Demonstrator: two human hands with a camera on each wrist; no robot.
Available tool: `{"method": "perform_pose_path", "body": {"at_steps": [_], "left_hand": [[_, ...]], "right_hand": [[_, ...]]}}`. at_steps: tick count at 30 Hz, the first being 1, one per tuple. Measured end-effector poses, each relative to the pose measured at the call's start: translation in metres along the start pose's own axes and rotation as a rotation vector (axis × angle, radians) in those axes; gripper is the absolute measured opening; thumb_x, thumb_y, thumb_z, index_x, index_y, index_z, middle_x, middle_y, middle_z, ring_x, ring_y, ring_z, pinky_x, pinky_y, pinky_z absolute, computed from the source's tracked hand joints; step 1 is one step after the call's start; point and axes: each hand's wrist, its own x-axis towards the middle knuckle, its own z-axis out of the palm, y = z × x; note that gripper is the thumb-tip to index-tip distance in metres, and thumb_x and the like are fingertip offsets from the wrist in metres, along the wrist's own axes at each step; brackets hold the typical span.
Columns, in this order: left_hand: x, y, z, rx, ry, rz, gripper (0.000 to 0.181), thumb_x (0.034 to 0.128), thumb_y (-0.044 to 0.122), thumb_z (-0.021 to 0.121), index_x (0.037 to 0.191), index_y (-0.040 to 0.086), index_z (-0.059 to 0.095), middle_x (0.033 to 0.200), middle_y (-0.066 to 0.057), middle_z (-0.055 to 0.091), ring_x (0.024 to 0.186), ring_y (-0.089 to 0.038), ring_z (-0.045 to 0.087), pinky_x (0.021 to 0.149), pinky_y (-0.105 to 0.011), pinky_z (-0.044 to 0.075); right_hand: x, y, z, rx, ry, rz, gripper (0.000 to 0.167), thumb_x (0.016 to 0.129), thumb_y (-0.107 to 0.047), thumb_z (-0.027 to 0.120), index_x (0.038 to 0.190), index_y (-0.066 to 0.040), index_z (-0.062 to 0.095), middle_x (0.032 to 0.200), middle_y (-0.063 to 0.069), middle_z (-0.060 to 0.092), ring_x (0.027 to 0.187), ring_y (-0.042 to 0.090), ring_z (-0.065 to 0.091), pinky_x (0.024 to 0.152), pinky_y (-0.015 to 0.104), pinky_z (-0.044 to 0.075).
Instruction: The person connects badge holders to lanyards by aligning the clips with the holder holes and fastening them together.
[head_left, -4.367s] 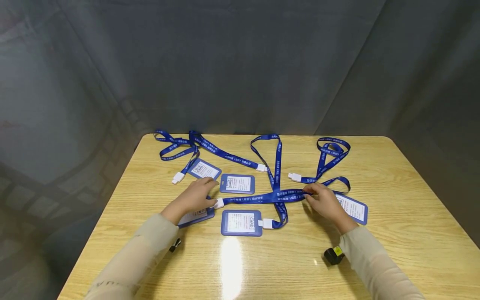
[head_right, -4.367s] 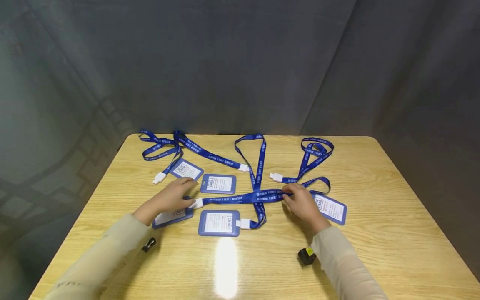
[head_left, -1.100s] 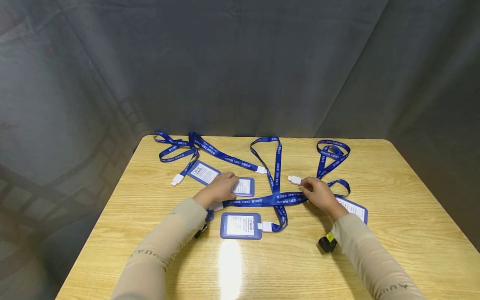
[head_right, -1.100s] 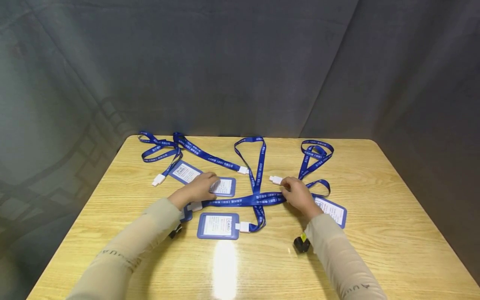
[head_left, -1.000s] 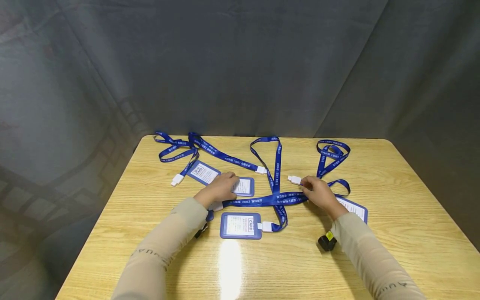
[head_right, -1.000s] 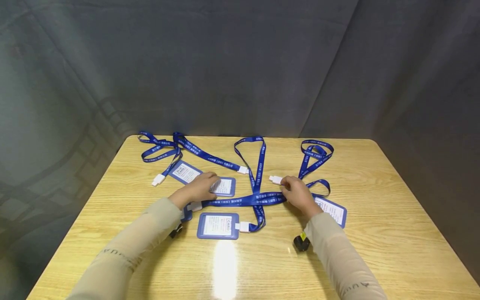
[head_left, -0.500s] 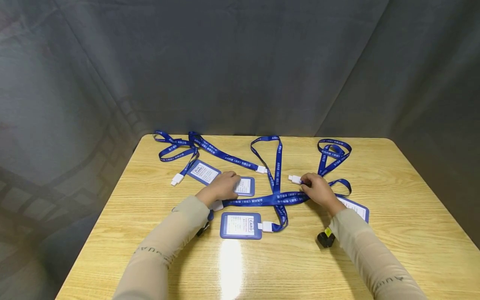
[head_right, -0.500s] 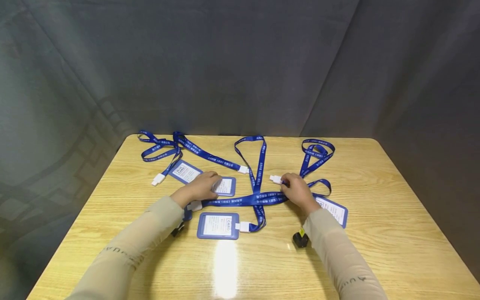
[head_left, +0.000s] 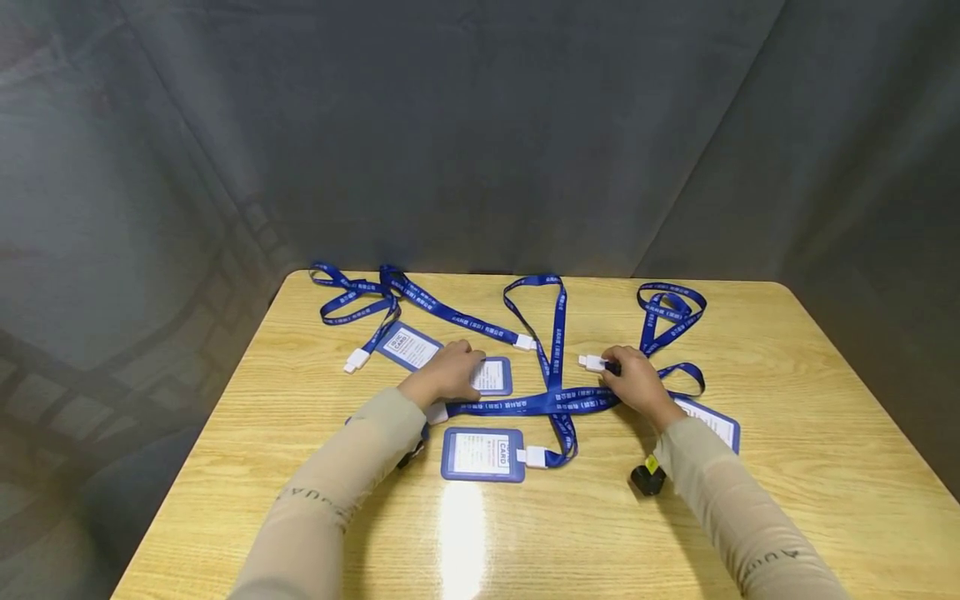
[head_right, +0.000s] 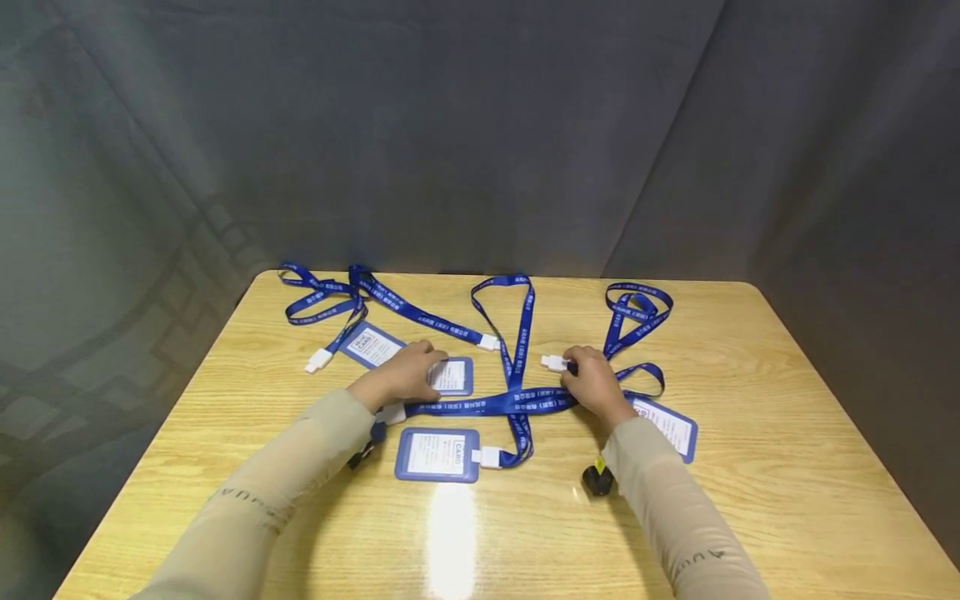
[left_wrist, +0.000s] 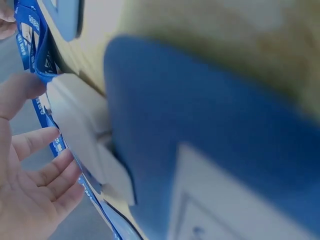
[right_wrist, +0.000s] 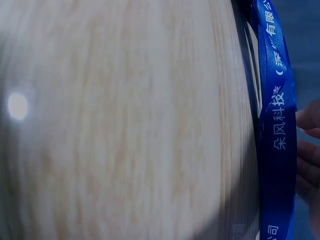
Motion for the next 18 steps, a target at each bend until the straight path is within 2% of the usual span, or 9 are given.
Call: {"method": "perform_pose_path", "body": {"at_steps": [4,9,15,18], "left_hand": [[0.0029,0.0017,-0.0019,0.034,-0.015,-0.022,0.071,0.0561,0.031,0.073,0.118,0.005,0.050,0.097,-0.008,0.047,0.087,-0.020,0.042,0.080,-0.031,0.036],[0.0057,0.0052,-0.0042,0.074,-0.050,-0.048,0.074,0.0522,0.036,0.074,0.113,0.001,0.050,0.099,-0.010,0.048,0.089,-0.022,0.043,0.082,-0.033,0.038],[0.0085,0.0064,-0.0009,0.127,-0.074,-0.081,0.071,0.0480,0.043,0.074,0.102,0.002,0.052,0.092,-0.007,0.047,0.084,-0.021,0.044,0.077,-0.033,0.040],[0.0090,0.0064,0.0013,0.134,-0.077,-0.088,0.072,0.0477,0.045,0.073,0.102,0.002,0.052,0.092,-0.005,0.046,0.085,-0.020,0.042,0.077,-0.032,0.040]], "right_hand": [[0.0016,-0.0022,0.0013,0.010,-0.011,-0.008,0.027,0.076,-0.005,0.058,0.101,0.008,0.053,0.094,0.022,0.053,0.088,0.034,0.049,0.077,0.046,0.039],[0.0041,-0.0017,0.0038,-0.004,-0.022,-0.010,0.029,0.076,-0.005,0.058,0.102,0.007,0.053,0.096,0.022,0.053,0.089,0.034,0.048,0.077,0.046,0.039],[0.0070,-0.0001,0.0070,-0.023,-0.040,-0.014,0.029,0.075,-0.004,0.059,0.101,0.007,0.053,0.095,0.022,0.054,0.088,0.034,0.048,0.077,0.046,0.039],[0.0081,-0.0003,0.0085,-0.031,-0.041,-0.032,0.028,0.074,-0.002,0.059,0.100,0.007,0.053,0.093,0.021,0.055,0.086,0.034,0.048,0.076,0.046,0.039]]}}
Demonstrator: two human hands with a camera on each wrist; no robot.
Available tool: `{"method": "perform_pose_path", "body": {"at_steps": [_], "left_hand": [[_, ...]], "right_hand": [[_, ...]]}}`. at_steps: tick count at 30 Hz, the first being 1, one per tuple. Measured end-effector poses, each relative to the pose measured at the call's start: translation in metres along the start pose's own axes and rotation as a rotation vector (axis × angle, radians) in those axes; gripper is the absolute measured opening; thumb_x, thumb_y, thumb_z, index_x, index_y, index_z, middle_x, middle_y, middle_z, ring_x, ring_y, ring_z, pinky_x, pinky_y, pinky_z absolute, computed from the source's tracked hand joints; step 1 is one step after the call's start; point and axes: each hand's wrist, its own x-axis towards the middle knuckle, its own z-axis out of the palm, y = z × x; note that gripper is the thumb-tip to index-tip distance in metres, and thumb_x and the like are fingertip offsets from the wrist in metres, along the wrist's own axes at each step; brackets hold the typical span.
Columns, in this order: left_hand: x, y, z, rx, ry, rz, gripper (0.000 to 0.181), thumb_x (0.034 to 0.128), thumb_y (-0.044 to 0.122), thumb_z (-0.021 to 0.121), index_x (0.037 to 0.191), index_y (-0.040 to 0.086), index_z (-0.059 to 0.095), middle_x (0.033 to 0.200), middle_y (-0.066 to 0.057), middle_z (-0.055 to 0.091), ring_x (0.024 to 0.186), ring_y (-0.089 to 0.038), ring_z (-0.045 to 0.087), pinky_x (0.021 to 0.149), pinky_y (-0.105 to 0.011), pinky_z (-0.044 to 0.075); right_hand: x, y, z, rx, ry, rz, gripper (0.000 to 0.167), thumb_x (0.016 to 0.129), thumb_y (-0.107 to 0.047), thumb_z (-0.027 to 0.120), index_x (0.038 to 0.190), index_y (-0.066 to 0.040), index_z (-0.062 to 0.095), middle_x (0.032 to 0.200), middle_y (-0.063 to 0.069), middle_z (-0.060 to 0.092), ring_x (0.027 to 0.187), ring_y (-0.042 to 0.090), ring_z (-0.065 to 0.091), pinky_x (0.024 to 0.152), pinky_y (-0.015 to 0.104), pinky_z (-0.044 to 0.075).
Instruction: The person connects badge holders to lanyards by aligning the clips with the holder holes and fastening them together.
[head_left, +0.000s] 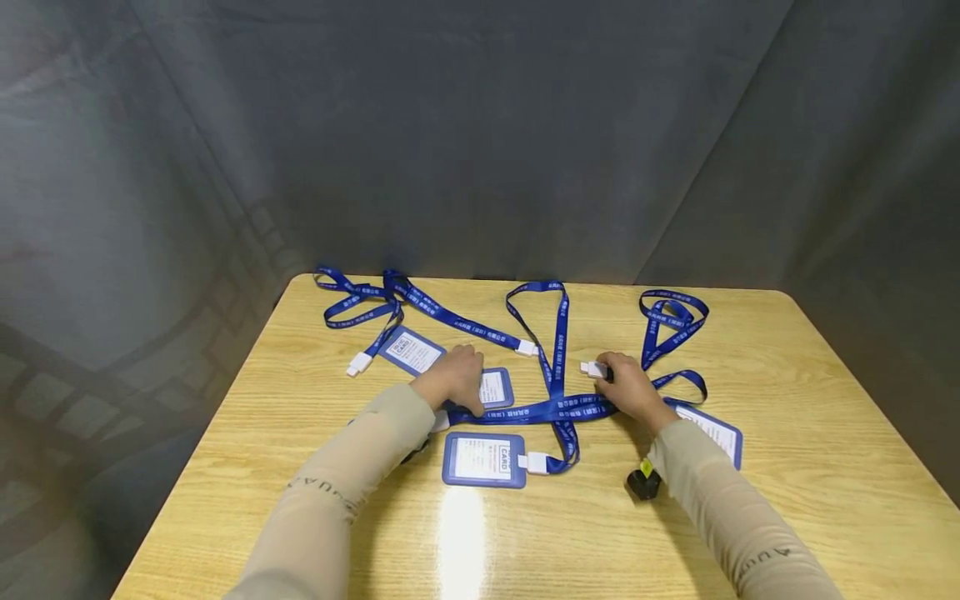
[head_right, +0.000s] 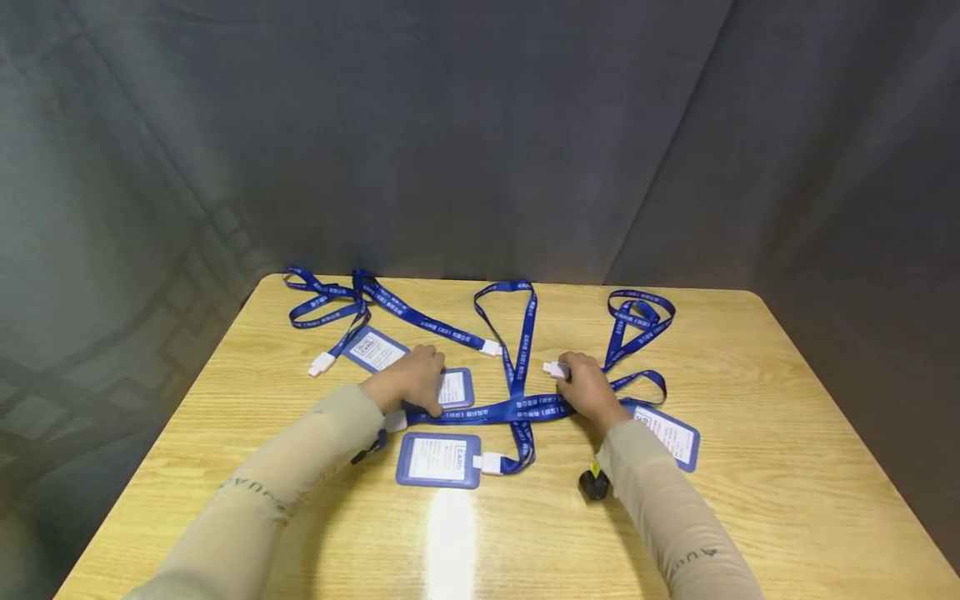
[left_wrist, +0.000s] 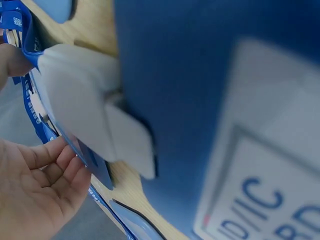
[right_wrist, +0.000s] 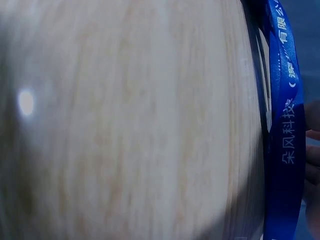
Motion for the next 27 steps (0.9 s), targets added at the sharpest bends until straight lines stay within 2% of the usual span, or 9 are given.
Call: {"method": "perform_pose_path", "body": {"at_steps": [6,10,16,22,27], "left_hand": [[-0.001,0.003,0.000,-0.026,-0.005,-0.003,0.080,0.0483,0.045,0.074,0.109,0.001,0.048,0.097,-0.008,0.046,0.090,-0.022,0.042,0.082,-0.034,0.038],[-0.002,0.004,0.000,-0.009,-0.007,0.004,0.085,0.0490,0.044,0.072,0.117,0.003,0.044,0.104,-0.010,0.046,0.094,-0.025,0.042,0.084,-0.037,0.037],[-0.004,0.007,0.000,0.045,-0.038,0.038,0.094,0.0537,0.048,0.070,0.133,0.015,0.033,0.120,-0.008,0.039,0.105,-0.027,0.038,0.086,-0.045,0.035],[-0.005,0.010,0.000,0.085,-0.043,0.059,0.093,0.0544,0.048,0.069,0.135,0.024,0.030,0.118,-0.005,0.037,0.100,-0.024,0.038,0.078,-0.042,0.039],[-0.006,0.014,-0.001,0.109,-0.031,0.056,0.091,0.0527,0.047,0.071,0.132,0.025,0.034,0.118,-0.009,0.039,0.100,-0.027,0.039,0.076,-0.041,0.040]], "right_hand": [[0.001,0.002,0.001,-0.013,-0.012,-0.015,0.029,0.074,-0.003,0.059,0.100,0.007,0.052,0.089,0.018,0.056,0.082,0.031,0.050,0.073,0.045,0.040],[0.003,0.002,0.000,-0.035,-0.027,-0.017,0.032,0.074,-0.004,0.060,0.102,0.008,0.052,0.092,0.020,0.055,0.084,0.032,0.050,0.073,0.044,0.041],[0.004,0.000,0.001,-0.090,-0.041,-0.046,0.031,0.073,-0.006,0.062,0.101,0.006,0.056,0.089,0.018,0.055,0.082,0.031,0.049,0.070,0.041,0.042],[0.005,-0.002,0.001,-0.157,-0.054,-0.118,0.027,0.075,-0.007,0.060,0.100,0.004,0.059,0.095,0.017,0.057,0.088,0.033,0.051,0.076,0.043,0.042],[0.004,-0.003,0.001,-0.202,-0.060,-0.140,0.030,0.075,-0.009,0.060,0.103,0.000,0.059,0.089,0.012,0.055,0.083,0.029,0.050,0.073,0.042,0.042]]}}
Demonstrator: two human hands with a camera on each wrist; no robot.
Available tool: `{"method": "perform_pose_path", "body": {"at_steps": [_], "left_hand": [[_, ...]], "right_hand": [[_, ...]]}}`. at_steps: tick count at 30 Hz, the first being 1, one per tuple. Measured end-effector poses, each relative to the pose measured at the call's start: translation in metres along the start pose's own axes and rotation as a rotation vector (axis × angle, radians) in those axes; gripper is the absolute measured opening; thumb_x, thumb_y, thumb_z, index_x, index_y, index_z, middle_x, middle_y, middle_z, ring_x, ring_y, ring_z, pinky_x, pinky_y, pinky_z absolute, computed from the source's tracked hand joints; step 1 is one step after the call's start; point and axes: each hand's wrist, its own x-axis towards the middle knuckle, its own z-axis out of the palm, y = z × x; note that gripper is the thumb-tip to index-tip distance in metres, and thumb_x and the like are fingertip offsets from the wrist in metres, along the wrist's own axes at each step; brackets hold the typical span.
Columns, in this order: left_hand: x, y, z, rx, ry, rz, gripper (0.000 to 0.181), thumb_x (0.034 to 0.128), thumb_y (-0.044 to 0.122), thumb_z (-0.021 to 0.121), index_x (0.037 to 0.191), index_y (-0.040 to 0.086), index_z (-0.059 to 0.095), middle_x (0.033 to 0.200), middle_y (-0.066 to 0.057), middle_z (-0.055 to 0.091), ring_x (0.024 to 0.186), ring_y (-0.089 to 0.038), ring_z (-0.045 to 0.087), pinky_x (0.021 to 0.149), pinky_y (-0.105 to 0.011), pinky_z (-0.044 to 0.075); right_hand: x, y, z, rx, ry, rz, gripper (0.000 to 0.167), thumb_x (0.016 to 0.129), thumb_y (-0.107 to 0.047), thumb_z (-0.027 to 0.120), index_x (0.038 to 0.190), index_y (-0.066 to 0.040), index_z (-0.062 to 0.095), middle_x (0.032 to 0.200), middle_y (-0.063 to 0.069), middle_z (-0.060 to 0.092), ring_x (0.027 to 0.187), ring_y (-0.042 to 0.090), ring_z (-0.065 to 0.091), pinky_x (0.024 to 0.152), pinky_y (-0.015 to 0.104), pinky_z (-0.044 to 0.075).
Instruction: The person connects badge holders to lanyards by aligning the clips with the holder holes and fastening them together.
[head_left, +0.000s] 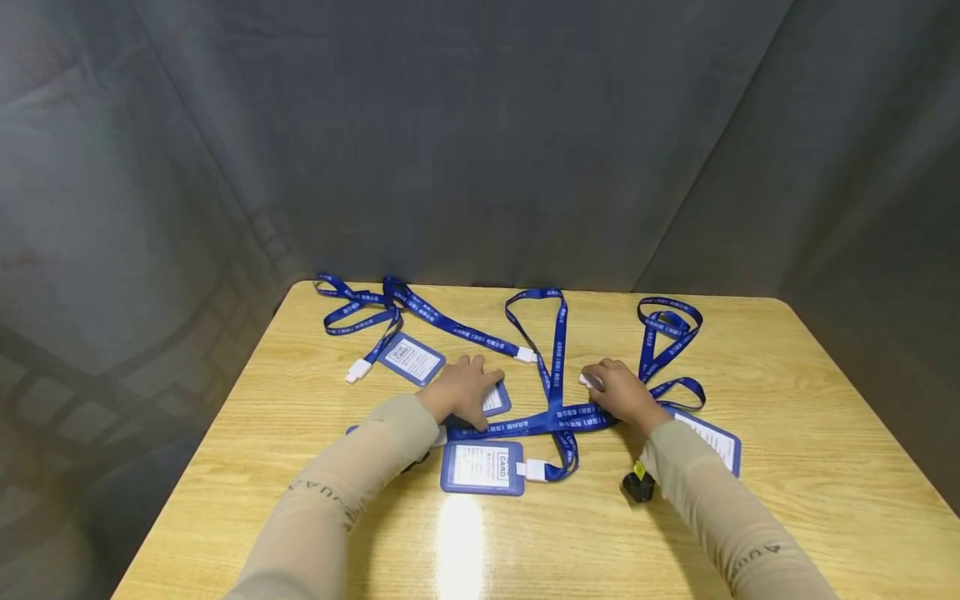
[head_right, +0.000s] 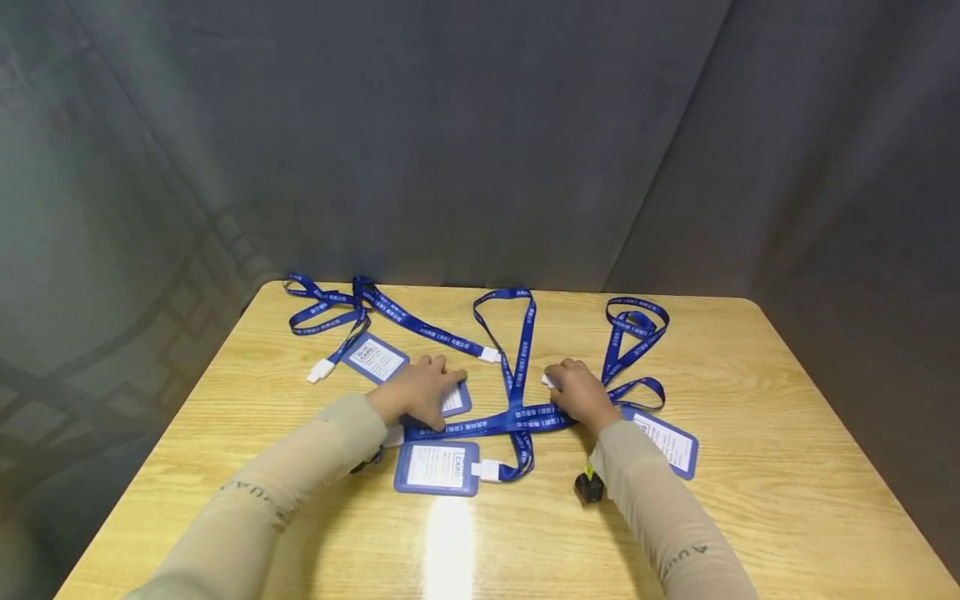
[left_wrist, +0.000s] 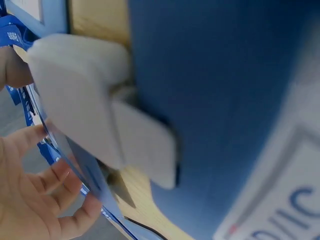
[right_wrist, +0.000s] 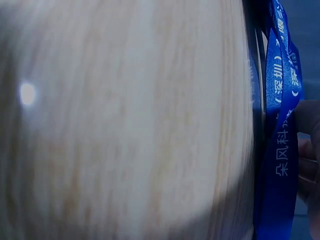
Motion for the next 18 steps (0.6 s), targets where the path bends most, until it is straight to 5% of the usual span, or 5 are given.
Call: {"method": "perform_pose_path", "body": {"at_steps": [7,18], "left_hand": [[0.000,0.006,0.000,0.019,0.028,-0.013,0.084,0.0497,0.045,0.073,0.124,0.021,0.041,0.107,-0.009,0.042,0.091,-0.025,0.041,0.067,-0.036,0.042],[0.000,0.006,-0.001,0.060,-0.008,-0.028,0.088,0.0540,0.047,0.070,0.132,0.028,0.034,0.118,-0.010,0.037,0.098,-0.026,0.040,0.071,-0.039,0.042]], "right_hand": [[-0.005,-0.001,-0.002,0.054,0.009,0.068,0.035,0.076,-0.010,0.060,0.108,0.002,0.055,0.089,0.014,0.051,0.076,0.027,0.051,0.067,0.041,0.045],[-0.016,-0.011,-0.013,0.159,0.054,0.132,0.040,0.078,-0.009,0.057,0.115,0.005,0.050,0.092,0.019,0.047,0.071,0.025,0.049,0.058,0.036,0.045]]}}
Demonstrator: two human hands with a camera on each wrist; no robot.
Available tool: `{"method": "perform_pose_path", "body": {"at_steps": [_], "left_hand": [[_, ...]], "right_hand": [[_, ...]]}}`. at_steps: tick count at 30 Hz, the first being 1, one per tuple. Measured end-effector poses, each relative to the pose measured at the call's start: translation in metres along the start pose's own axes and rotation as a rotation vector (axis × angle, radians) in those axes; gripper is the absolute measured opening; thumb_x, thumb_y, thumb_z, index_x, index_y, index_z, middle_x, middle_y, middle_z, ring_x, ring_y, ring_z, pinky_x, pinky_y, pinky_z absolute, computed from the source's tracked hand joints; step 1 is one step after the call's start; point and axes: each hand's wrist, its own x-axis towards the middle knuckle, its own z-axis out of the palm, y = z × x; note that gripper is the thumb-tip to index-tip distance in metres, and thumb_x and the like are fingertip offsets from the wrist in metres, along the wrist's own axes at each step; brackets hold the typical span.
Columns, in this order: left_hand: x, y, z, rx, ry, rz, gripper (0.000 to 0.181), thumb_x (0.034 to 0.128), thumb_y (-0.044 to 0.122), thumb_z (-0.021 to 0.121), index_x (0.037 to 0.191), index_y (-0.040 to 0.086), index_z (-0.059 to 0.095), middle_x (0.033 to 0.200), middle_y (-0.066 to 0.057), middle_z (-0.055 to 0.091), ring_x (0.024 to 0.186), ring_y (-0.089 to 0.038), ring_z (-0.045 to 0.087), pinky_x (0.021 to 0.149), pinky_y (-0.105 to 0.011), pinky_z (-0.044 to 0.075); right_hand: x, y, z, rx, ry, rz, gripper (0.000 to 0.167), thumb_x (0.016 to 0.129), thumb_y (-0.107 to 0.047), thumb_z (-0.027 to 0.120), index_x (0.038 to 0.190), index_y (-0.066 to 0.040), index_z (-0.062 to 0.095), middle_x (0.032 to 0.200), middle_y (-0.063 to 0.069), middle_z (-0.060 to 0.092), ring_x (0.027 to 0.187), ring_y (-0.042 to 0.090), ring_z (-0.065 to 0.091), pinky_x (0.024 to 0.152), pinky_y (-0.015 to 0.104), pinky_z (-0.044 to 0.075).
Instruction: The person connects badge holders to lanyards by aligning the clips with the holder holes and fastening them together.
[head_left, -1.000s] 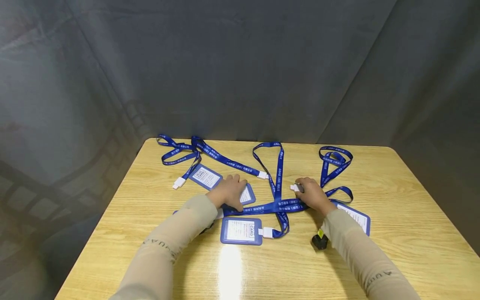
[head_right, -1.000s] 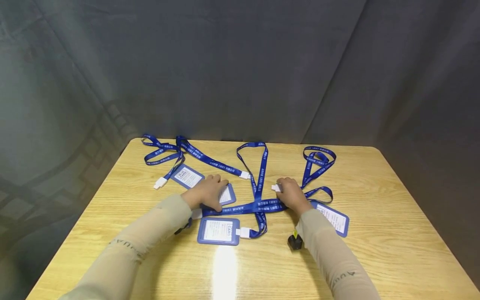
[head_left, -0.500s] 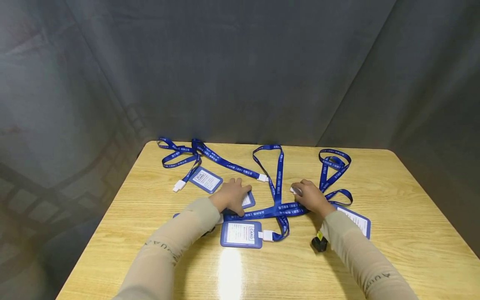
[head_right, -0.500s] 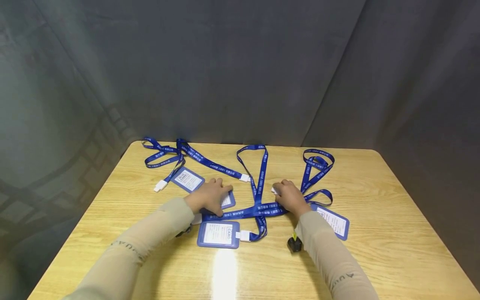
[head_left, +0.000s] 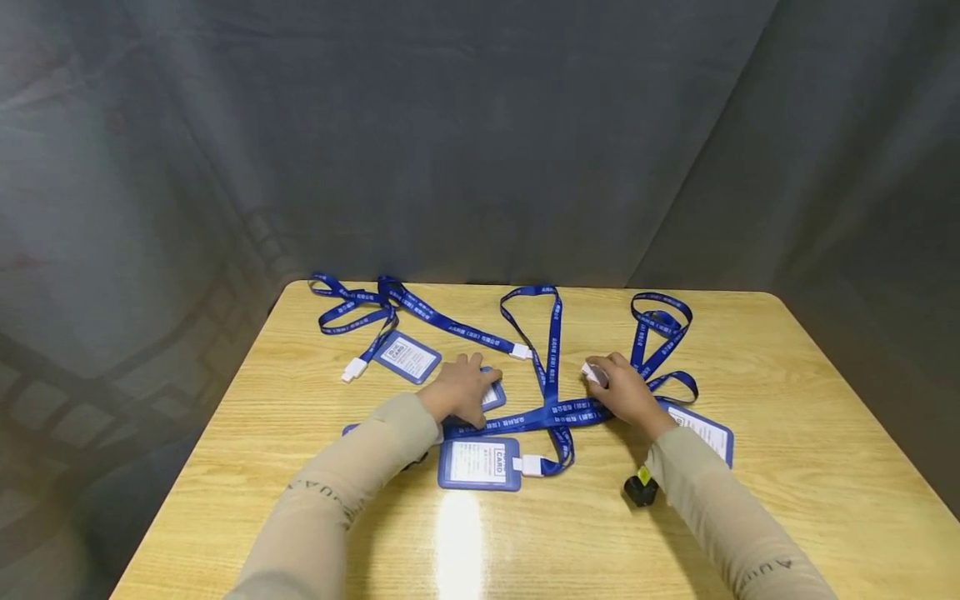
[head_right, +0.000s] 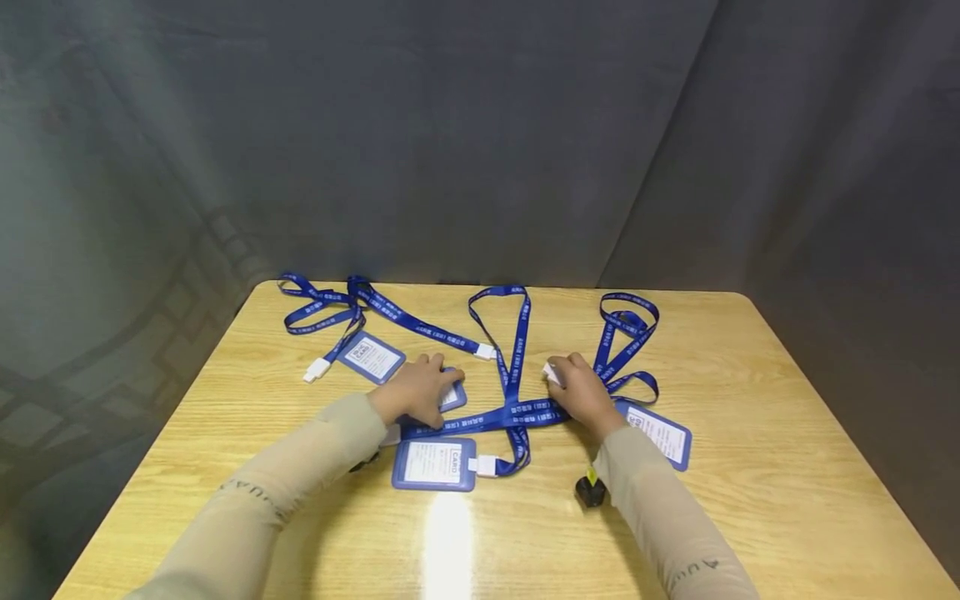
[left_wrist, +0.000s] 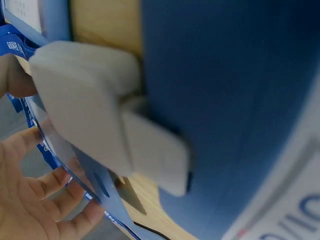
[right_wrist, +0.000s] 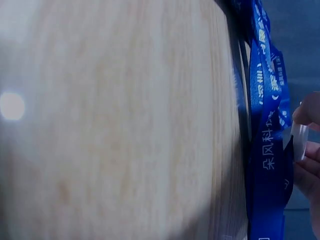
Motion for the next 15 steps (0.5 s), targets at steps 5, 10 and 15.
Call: {"method": "perform_pose_path", "body": {"at_steps": [5,10,15], "left_hand": [[-0.001,-0.008,0.002,-0.083,0.065,-0.003,0.088,0.0544,0.046,0.069,0.132,0.022,0.035,0.117,-0.014,0.039,0.095,-0.027,0.043,0.072,-0.039,0.042],[-0.004,-0.014,0.002,-0.188,0.120,-0.019,0.091,0.0534,0.044,0.069,0.133,0.018,0.033,0.115,-0.016,0.041,0.087,-0.024,0.045,0.069,-0.036,0.042],[-0.007,-0.019,0.000,-0.287,0.176,-0.036,0.091,0.0546,0.039,0.066,0.134,0.015,0.030,0.112,-0.017,0.042,0.081,-0.023,0.047,0.066,-0.036,0.043]], "right_hand": [[-0.004,-0.002,0.000,0.047,0.033,0.001,0.035,0.078,-0.009,0.058,0.109,0.006,0.054,0.090,0.018,0.049,0.071,0.024,0.048,0.058,0.034,0.044],[-0.010,-0.003,0.001,0.077,0.016,0.002,0.034,0.078,-0.009,0.058,0.108,0.006,0.053,0.094,0.019,0.052,0.073,0.023,0.050,0.058,0.034,0.044],[-0.014,-0.007,0.001,0.121,0.035,-0.014,0.032,0.078,-0.008,0.058,0.106,0.006,0.054,0.093,0.017,0.055,0.076,0.025,0.053,0.063,0.036,0.046]]}}
